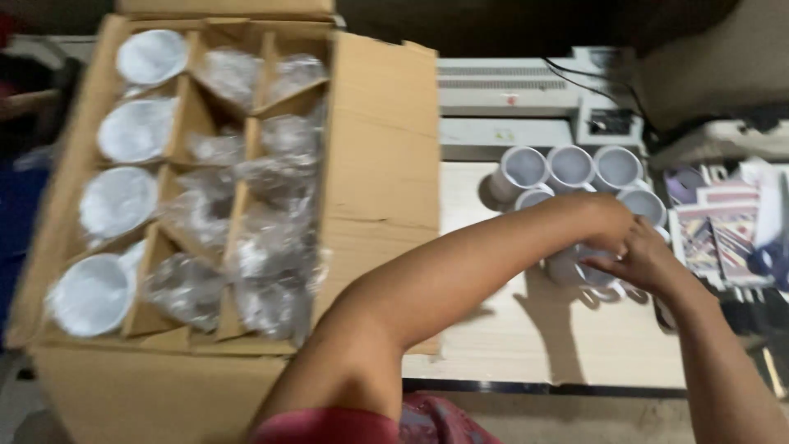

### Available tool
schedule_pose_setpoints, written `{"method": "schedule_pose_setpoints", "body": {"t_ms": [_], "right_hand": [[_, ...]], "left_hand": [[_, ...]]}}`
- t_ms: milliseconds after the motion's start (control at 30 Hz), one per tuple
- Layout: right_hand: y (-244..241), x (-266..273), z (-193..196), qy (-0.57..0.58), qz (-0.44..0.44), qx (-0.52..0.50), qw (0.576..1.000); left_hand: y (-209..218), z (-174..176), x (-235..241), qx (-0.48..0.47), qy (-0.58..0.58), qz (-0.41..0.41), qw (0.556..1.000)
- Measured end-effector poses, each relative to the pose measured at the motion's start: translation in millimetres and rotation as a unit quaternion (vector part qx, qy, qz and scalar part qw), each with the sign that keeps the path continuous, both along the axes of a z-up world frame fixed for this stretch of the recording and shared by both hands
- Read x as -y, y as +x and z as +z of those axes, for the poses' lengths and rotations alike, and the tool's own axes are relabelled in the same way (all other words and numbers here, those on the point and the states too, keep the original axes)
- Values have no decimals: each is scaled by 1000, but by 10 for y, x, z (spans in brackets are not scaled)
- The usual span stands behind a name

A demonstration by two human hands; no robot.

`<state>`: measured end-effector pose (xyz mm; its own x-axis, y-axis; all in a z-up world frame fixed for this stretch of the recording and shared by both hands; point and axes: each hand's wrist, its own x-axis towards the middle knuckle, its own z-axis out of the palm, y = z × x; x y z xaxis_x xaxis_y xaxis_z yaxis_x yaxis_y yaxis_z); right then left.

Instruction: Unboxing white ceramic mugs from a cardboard box and arranging them on a table.

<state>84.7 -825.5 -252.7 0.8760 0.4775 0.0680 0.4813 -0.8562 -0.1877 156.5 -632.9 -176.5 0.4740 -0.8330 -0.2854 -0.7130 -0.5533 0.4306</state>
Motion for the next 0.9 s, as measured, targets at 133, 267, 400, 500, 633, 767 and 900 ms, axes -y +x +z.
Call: {"method": "schedule_pose_setpoints", "body": {"t_ms": [133,267,400,500,633,767,900], "right_hand": [[169,-655,697,119,40,1,992],[379,-1446,1355,44,24,31,998],[509,-2433,1928,77,98,51,991],[681,-3271,2129,80,160,60,982],[1116,-4410,2105,114,244,80,960],[1491,-5551,2046,177,263,95,944],[1837,-6425,1816,189,202,78,958]], "left_hand": [[23,774,-848,53,-19,-30,998],[61,1373,-2342,107,-170,82,976],[121,1438,-3900,154,-318,199,914],[24,1349,-4900,244,-308,282,875],[71,885,-5730,308,-229,436,814],[76,537,-6136,410,-130,499,752],[242,106,-6346,499,-98,494,705]]}}
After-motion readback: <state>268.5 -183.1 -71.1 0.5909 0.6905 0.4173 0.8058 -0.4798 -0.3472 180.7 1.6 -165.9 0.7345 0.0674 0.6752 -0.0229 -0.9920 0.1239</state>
